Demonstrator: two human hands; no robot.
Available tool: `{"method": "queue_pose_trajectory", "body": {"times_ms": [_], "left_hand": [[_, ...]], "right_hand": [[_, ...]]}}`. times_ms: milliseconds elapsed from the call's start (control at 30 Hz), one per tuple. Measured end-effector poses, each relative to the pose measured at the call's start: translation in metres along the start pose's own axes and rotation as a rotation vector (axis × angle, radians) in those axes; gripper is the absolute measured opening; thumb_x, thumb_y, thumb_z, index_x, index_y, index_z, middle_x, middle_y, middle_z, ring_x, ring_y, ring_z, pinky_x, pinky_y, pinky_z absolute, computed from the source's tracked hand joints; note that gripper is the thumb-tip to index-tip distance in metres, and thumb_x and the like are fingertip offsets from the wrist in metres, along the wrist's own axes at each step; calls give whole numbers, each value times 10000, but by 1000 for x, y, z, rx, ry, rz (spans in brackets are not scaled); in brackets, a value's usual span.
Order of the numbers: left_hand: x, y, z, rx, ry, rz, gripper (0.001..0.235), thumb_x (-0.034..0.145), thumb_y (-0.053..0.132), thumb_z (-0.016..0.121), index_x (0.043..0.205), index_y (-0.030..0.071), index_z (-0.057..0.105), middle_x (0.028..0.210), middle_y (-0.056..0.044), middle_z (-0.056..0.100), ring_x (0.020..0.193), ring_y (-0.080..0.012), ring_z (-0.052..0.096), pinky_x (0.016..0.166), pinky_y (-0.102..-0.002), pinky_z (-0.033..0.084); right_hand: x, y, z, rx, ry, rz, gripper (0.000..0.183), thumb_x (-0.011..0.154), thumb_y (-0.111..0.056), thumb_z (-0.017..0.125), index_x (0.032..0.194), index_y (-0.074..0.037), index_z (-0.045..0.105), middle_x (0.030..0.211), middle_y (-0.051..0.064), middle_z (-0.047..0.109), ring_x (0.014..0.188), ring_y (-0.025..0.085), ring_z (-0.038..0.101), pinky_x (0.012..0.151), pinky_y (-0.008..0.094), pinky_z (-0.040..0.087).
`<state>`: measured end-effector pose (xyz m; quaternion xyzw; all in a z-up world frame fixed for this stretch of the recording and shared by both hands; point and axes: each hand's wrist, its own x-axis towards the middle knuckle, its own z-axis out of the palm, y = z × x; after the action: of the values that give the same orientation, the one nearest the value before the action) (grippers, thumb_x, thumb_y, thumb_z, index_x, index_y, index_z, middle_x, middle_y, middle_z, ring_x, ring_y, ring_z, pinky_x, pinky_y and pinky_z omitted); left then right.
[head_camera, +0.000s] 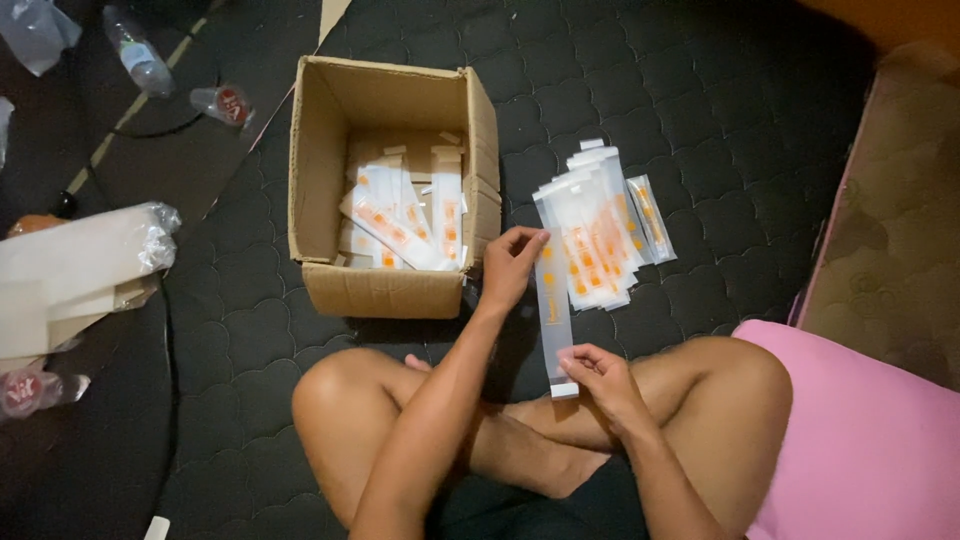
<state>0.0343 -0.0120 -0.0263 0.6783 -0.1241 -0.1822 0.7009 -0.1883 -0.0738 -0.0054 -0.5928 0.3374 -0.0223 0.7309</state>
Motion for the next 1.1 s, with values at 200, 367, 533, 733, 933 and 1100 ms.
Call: {"method": "queue_pose_trajectory", "body": {"times_ms": [200, 367, 533, 733, 933, 1100], "left_hand": [[-4, 9, -1, -20, 8, -18, 164, 925, 268, 801, 984, 116, 813, 749, -87, 726, 677, -126, 613, 625, -283, 541], [-3, 5, -1, -23, 4, -7, 160, 929, 278, 800, 975, 126, 813, 740, -63, 723, 682, -102, 610, 626, -267, 540], [-4, 7, -1, -14, 9, 1, 163, 930, 268, 797, 976, 111, 809, 733, -72, 717, 666, -112, 611, 614, -269, 538], [-12, 21, -2, -7, 21, 15, 140, 932, 244, 787, 966, 109, 808, 701, -70, 704, 639, -116, 590, 613, -277, 518], [-33, 35, -16, 19, 62, 31, 156, 994, 219, 696, 987, 78, 763, 745, -99, 701, 676, -172, 625, 667, -324, 530], [-55, 28, -23, 23, 72, -47, 103, 944, 190, 696, 950, 87, 707, 650, -83, 686, 639, -173, 657, 676, -318, 536]], "right_hand": [[7, 13, -4, -6, -12, 0, 216, 899, -143, 779, 1084, -35, 802, 805, 48, 748, 726, 85, 629, 710, 244, 531], [7, 15, -4, -4, -13, -7, 210, 897, -136, 782, 1077, -30, 803, 798, 48, 744, 726, 91, 640, 708, 248, 535], [10, 22, -5, 26, -11, -9, 203, 903, -130, 781, 1072, -19, 797, 805, 62, 743, 737, 109, 653, 718, 267, 549], [21, 45, -15, 53, 49, -22, 96, 918, -107, 734, 1000, -63, 760, 821, 43, 699, 722, 130, 663, 626, 256, 563], [44, 52, -43, 455, 202, -14, 84, 952, -101, 665, 985, -115, 590, 813, 90, 699, 610, 230, 733, 468, 258, 610], [67, 39, -63, 769, 361, -67, 100, 983, -221, 686, 1013, -251, 595, 883, -86, 690, 684, 54, 651, 551, 125, 494]]}}
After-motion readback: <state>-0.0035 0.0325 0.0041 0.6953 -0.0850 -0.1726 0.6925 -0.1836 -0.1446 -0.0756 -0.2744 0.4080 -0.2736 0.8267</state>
